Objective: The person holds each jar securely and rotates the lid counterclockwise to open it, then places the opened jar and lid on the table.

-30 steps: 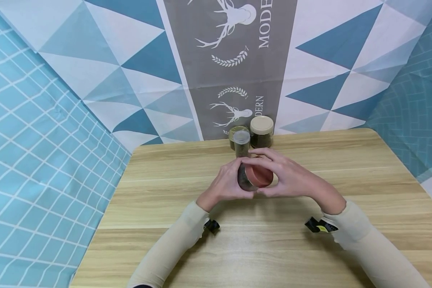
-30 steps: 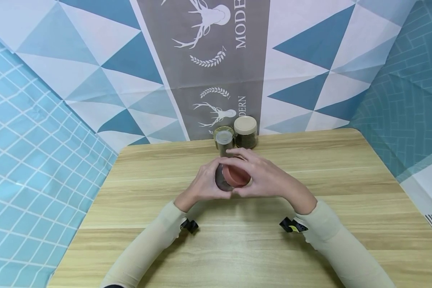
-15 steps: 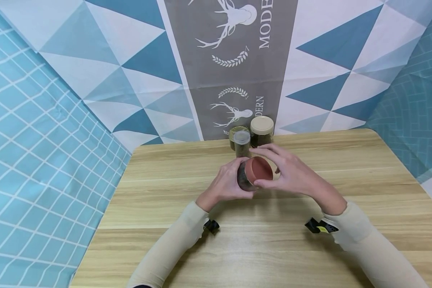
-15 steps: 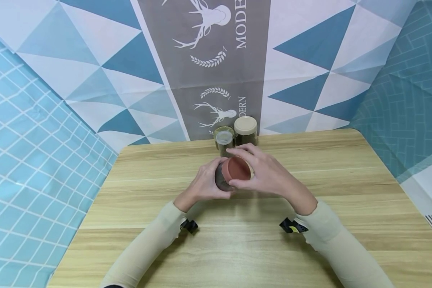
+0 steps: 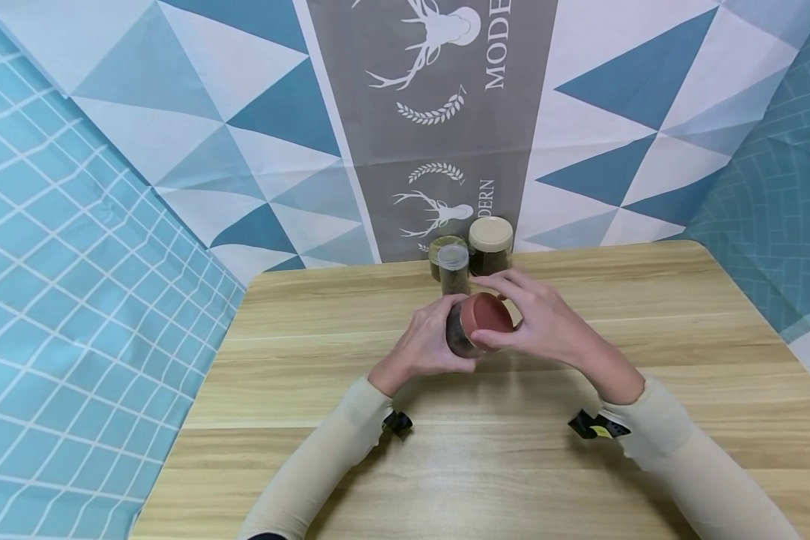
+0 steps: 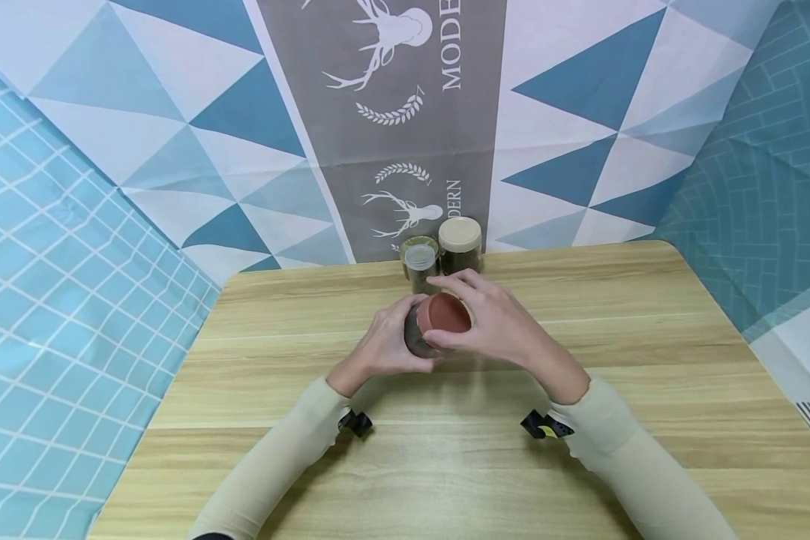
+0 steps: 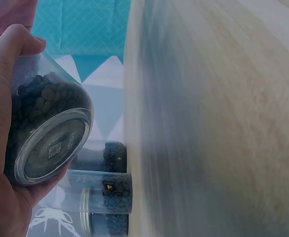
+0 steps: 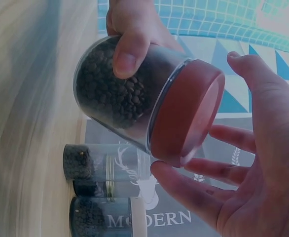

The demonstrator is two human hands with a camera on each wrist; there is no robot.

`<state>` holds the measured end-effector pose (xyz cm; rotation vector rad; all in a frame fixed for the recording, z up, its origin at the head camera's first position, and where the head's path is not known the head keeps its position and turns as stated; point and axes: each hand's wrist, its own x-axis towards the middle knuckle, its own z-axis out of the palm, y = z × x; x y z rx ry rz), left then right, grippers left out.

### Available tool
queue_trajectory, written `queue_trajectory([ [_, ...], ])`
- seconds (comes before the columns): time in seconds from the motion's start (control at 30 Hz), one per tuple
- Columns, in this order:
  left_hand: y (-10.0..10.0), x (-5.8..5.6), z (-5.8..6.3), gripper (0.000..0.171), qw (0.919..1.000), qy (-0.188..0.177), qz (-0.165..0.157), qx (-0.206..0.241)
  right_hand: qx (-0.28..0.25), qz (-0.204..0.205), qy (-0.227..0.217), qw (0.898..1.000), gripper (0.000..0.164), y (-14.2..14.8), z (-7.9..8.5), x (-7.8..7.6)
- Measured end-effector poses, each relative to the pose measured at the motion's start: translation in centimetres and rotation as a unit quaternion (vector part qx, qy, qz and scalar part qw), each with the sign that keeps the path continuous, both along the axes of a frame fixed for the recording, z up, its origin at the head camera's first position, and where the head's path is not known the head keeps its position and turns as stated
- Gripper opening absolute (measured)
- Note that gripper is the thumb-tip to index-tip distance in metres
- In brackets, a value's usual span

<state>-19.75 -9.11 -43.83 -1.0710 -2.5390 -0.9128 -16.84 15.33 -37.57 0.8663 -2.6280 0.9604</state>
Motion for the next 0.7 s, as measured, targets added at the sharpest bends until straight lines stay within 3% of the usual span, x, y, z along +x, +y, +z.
queue_trajectory([
  [0.3, 0.17, 0.07, 0.14, 0.101, 0.9999, 0.008, -0.007, 0.0, 0.007, 0.013, -0.015, 1.0, 0.058, -0.6, 0.05, 0.37],
  [0.7, -0.05, 0.13, 0.06, 0.1, 0.9999, 0.005, -0.01, 0.003, 0.015, 0.015, -0.015, 1.0, 0.059, -0.72, 0.06, 0.4],
])
